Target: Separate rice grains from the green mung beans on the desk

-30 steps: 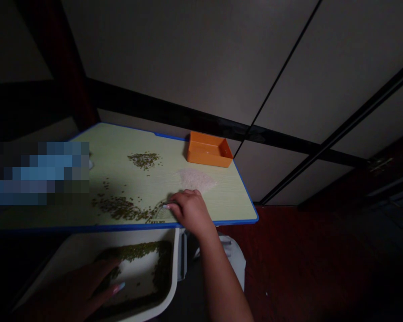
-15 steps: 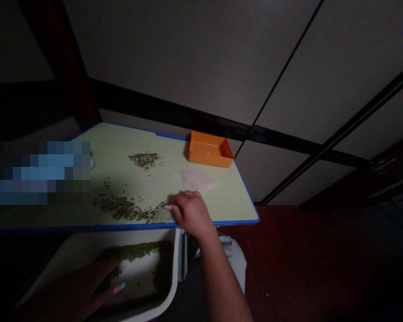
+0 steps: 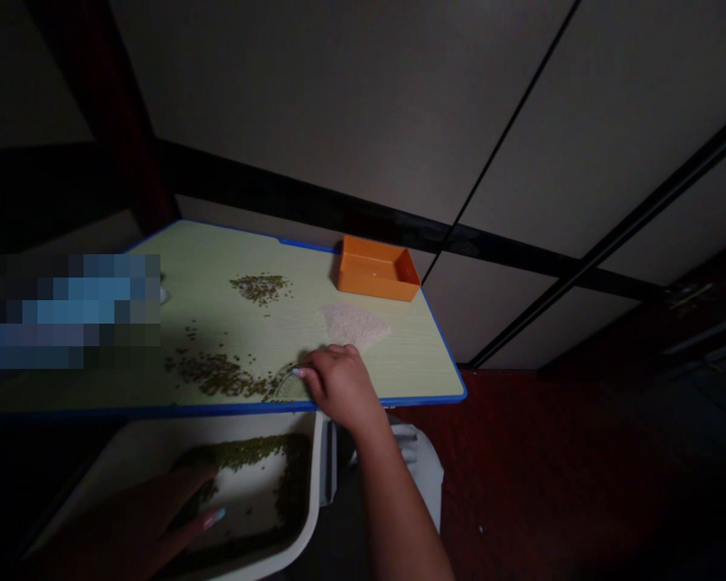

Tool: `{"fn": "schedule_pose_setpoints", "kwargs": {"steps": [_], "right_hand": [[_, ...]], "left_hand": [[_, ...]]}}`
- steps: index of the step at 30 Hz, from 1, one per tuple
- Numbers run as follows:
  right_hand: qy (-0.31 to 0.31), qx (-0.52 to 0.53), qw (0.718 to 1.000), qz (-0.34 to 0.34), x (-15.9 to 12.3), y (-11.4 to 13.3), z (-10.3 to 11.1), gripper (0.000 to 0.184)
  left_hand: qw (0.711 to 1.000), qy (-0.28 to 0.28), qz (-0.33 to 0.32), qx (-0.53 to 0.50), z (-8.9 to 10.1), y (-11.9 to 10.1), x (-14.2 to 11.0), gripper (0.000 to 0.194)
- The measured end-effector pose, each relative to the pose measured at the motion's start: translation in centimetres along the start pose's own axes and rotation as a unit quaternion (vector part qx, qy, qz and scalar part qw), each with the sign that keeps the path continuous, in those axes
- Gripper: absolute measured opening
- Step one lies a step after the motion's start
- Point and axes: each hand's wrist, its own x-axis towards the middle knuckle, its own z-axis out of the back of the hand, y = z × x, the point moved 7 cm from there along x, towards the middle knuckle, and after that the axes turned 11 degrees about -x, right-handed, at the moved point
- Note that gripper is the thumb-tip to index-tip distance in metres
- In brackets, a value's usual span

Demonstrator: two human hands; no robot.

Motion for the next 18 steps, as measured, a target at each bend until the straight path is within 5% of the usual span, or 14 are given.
{"fn": "schedule_pose_setpoints", "kwargs": {"steps": [18], "right_hand": [[-0.083, 0.024, 0.995, -0.042, -1.6, 0.4, 0.4, 0.014]], "left_hand": [[1.000, 0.015, 0.012, -0.024, 0.6, -0.7, -0.4, 0.055]]}}
